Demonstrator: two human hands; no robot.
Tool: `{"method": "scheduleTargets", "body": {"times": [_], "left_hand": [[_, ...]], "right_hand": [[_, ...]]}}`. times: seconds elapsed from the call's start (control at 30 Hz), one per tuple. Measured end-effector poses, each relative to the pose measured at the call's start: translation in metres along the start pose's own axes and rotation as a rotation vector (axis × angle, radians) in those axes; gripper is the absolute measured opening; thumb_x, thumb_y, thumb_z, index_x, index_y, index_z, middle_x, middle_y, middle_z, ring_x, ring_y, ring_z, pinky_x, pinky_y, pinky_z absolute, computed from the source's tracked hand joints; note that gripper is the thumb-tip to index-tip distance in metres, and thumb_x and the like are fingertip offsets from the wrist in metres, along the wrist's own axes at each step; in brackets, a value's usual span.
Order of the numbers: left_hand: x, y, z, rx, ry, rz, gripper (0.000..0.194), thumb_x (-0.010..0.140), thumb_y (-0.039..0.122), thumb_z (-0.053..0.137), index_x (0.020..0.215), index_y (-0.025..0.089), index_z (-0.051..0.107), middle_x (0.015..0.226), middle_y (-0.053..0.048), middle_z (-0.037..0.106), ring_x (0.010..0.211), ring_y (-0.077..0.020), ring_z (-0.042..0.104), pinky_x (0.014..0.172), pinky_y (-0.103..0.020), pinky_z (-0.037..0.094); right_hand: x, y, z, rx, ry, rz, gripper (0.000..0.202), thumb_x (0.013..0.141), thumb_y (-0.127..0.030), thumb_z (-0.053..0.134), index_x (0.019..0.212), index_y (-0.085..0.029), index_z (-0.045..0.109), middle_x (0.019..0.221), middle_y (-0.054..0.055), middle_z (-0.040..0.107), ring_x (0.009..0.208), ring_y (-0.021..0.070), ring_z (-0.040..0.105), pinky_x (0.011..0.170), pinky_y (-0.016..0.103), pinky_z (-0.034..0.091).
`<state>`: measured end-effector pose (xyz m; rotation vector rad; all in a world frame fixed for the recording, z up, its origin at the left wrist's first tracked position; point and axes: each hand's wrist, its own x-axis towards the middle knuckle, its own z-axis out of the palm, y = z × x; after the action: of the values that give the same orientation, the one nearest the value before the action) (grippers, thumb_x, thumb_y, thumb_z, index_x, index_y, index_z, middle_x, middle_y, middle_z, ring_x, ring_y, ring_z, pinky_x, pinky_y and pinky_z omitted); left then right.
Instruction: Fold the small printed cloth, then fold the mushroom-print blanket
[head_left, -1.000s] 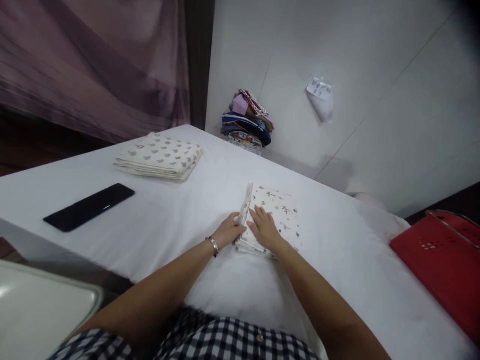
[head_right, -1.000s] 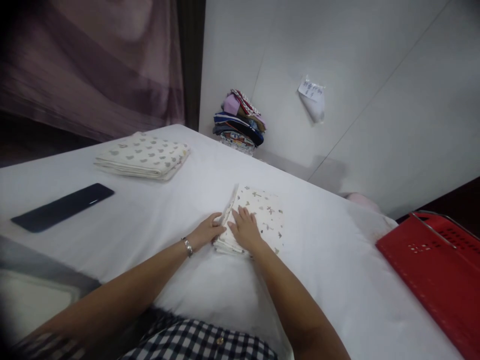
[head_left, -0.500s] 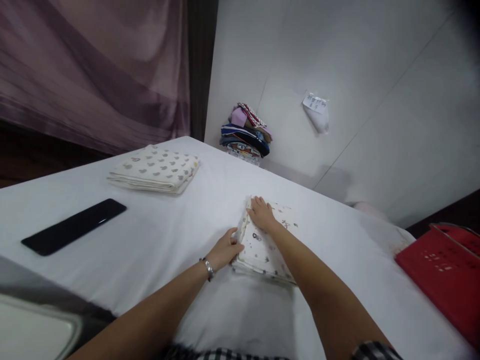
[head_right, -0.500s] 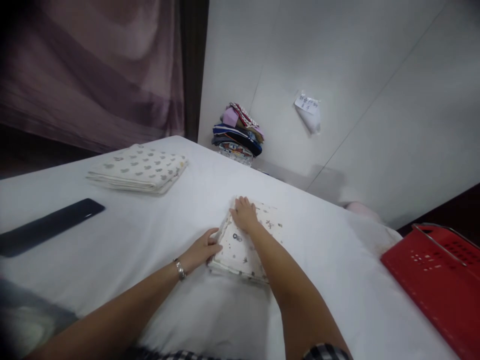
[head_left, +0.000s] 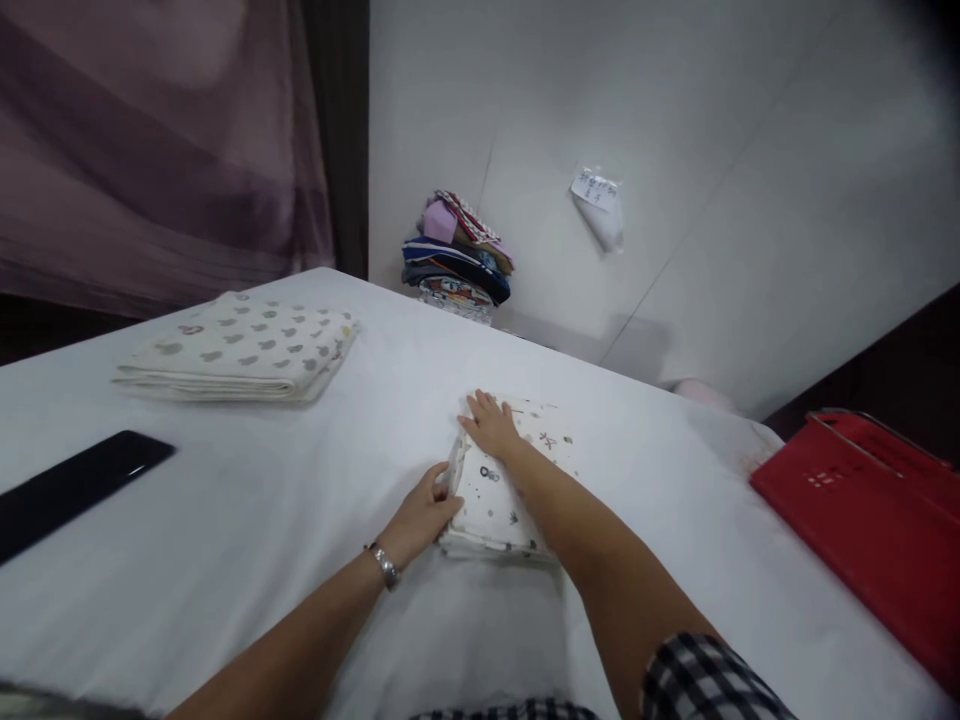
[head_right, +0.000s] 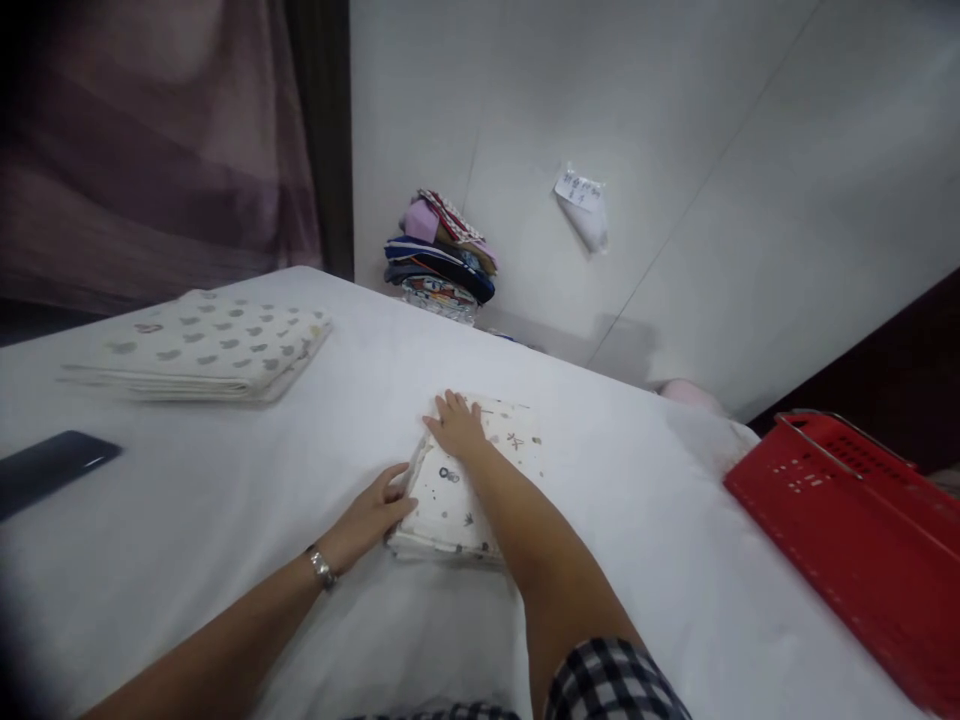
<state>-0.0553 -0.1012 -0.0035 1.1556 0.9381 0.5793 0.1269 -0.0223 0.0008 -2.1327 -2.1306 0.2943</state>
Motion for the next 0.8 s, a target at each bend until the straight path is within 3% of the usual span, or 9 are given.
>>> {"method": "scheduleTargets", "body": {"times": [0.2,0.4,0.5,0.63,0.73,0.8], "left_hand": [[-0.001,0.004,-0.001,0.013,0.029,-0.029,0.078,0.063,0.027,0.062,0.132,0.014,0.028,0.083,-0.004,0.062,0.066,-0.0158,0.058,0.057,-0.025,0.043],[-0.001,0.006,-0.002,0.074,0.029,-0.025,0.078,0.064,0.027,0.061,0.133,0.015,0.027,0.077,-0.001,0.059,0.053,-0.0116,0.051,0.046,-0.022,0.036],[0.000,0.005,-0.003,0.086,0.027,-0.012,0.079,0.063,0.026,0.062,0.133,0.015,0.027,0.078,-0.002,0.060,0.057,-0.0126,0.053,0.049,-0.023,0.037],[0.001,0.004,-0.002,0.085,0.035,0.001,0.078,0.064,0.026,0.061,0.133,0.013,0.027,0.068,0.003,0.054,0.051,-0.0102,0.047,0.045,-0.022,0.034],[0.002,0.004,-0.002,0.060,0.041,-0.013,0.081,0.062,0.025,0.063,0.134,0.013,0.027,0.070,0.002,0.054,0.052,-0.0102,0.048,0.045,-0.022,0.035],[0.002,0.004,-0.002,0.059,0.036,-0.012,0.082,0.062,0.025,0.063,0.134,0.013,0.027,0.069,0.003,0.053,0.053,-0.0106,0.049,0.047,-0.022,0.037]], "right_hand": [[-0.009,0.009,-0.012,0.136,0.019,0.033,0.061,0.090,-0.056,0.021,0.141,-0.023,0.021,0.148,0.005,0.015,0.136,0.0211,0.009,0.107,0.050,0.008],[-0.057,0.073,-0.021,0.039,0.131,0.220,0.055,0.090,-0.050,0.032,0.137,-0.022,0.032,0.147,0.006,0.018,0.136,0.0229,0.009,0.107,0.052,0.002],[-0.078,0.100,-0.023,0.205,0.176,0.291,0.050,0.087,-0.047,0.041,0.132,-0.024,0.041,0.146,0.005,0.022,0.136,0.0229,0.012,0.107,0.051,0.004],[-0.106,0.116,-0.025,0.507,0.417,0.434,0.048,0.088,-0.044,0.037,0.128,-0.020,0.047,0.144,0.006,0.028,0.133,0.0196,0.023,0.107,0.040,0.022],[-0.141,0.117,-0.023,0.785,0.438,0.562,0.050,0.085,-0.042,0.042,0.128,-0.015,0.046,0.135,0.010,0.042,0.117,0.0215,0.046,0.087,0.034,0.047],[-0.168,0.112,-0.020,1.035,0.407,0.647,0.053,0.081,-0.037,0.051,0.129,-0.015,0.044,0.126,0.012,0.051,0.101,0.0212,0.057,0.069,0.030,0.053]]}}
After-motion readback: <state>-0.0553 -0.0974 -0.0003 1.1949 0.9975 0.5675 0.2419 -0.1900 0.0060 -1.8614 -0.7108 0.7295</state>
